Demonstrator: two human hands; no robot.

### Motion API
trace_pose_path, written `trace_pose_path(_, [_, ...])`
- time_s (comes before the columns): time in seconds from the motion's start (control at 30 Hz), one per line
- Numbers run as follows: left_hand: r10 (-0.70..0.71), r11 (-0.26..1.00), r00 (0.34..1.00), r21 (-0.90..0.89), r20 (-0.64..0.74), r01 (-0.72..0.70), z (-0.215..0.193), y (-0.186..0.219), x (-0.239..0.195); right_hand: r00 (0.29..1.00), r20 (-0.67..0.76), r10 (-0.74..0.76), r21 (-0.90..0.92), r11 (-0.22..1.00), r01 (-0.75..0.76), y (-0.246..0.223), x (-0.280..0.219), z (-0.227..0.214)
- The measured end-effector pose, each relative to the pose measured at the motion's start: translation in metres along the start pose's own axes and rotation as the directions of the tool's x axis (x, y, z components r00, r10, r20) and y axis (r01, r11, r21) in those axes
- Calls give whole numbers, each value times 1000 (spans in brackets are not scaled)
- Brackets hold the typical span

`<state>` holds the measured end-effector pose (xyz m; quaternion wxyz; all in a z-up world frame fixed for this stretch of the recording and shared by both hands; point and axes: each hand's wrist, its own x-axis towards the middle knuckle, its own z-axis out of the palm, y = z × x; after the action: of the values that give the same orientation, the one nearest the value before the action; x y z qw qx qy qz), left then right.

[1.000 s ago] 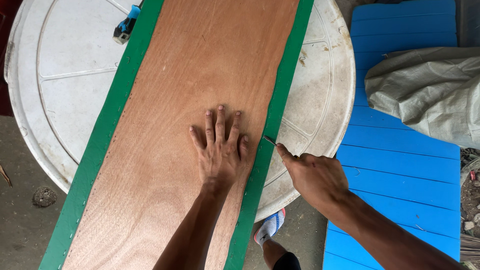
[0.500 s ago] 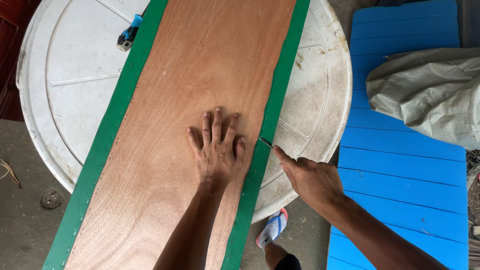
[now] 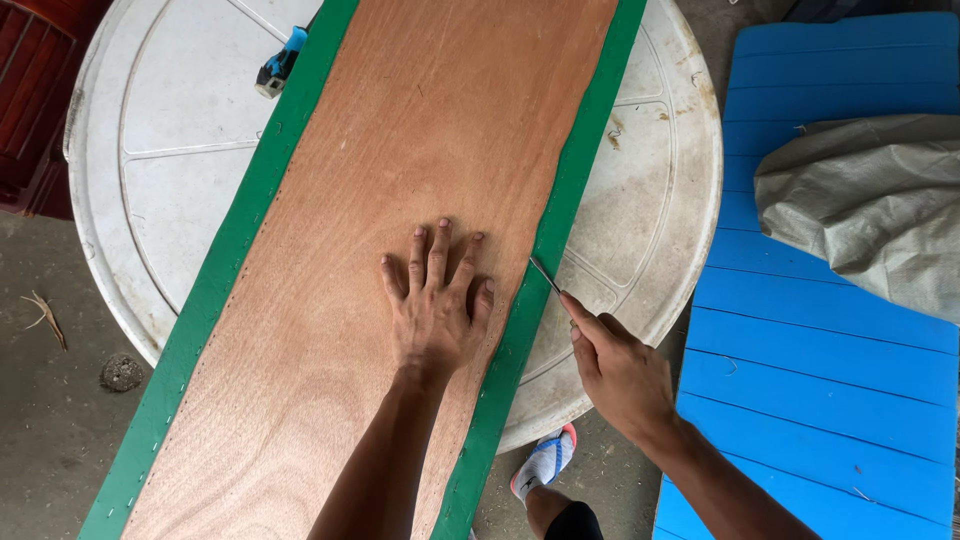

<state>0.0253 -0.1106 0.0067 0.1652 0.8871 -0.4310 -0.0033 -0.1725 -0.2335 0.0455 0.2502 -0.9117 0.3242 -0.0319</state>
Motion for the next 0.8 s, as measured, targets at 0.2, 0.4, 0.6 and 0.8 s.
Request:
trace_pose_path(0.2, [-15, 1000, 1000, 18, 3, 15, -1, 2, 0, 992, 109, -70, -174, 981, 88, -15, 19, -46])
trace_pose_path(0.4, [-17, 1000, 1000, 19, -8, 17, 0, 4, 1, 971, 211, -115, -277, 945, 172, -21, 26, -62])
trace_pose_path(0.6, [-12, 1000, 1000, 10, 2, 12, 1, 1, 2, 961, 243, -132, -300, 932, 204, -25, 25, -62])
trace_pose_path(0.8, [1, 1000, 1000, -15, 7, -1, 0, -1, 2, 961, 272, -55, -331, 932, 147, -35, 26, -62])
